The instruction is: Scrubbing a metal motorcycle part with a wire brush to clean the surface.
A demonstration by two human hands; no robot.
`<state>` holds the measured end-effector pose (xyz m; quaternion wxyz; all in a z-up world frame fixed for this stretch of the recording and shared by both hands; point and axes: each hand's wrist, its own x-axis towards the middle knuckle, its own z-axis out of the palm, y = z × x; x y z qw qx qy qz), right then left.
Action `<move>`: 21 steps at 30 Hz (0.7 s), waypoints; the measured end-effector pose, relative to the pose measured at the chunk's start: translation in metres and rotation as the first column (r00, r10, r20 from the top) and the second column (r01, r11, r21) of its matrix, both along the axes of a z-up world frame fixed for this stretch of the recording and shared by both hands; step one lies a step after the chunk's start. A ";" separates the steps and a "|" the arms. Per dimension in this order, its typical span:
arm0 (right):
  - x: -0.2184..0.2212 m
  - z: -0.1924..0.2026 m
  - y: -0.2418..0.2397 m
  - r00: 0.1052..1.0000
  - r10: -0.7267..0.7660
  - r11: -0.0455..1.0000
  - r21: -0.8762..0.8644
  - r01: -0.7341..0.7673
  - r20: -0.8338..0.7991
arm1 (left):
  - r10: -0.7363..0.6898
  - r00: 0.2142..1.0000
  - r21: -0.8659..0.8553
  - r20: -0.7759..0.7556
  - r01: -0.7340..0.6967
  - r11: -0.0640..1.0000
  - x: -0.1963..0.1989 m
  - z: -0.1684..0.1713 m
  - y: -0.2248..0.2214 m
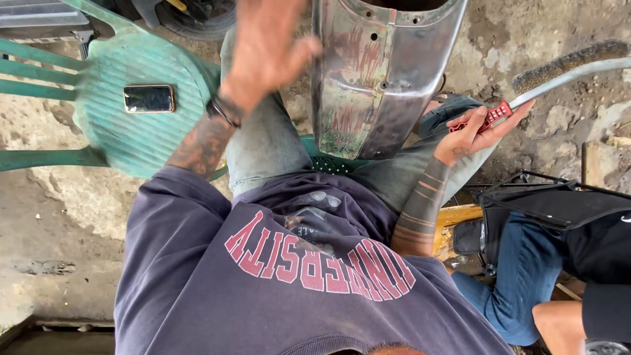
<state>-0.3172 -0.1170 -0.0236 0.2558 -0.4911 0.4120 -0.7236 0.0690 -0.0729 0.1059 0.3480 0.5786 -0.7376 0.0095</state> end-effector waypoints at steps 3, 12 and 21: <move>0.004 -0.004 0.004 0.998 0.036 0.999 -0.001 -0.036 -0.061 | -0.377 0.875 -0.033 0.303 0.405 0.914 -0.018 -0.021 0.025; 0.023 0.061 0.027 0.972 0.208 0.970 0.150 -0.191 -0.109 | 0.471 0.676 0.612 -0.567 -0.037 0.790 -0.015 -0.042 0.030; 0.086 0.208 0.092 0.477 0.600 0.798 0.523 -0.298 -0.642 | 0.523 0.156 0.543 -0.838 0.332 0.771 -0.099 -0.119 0.081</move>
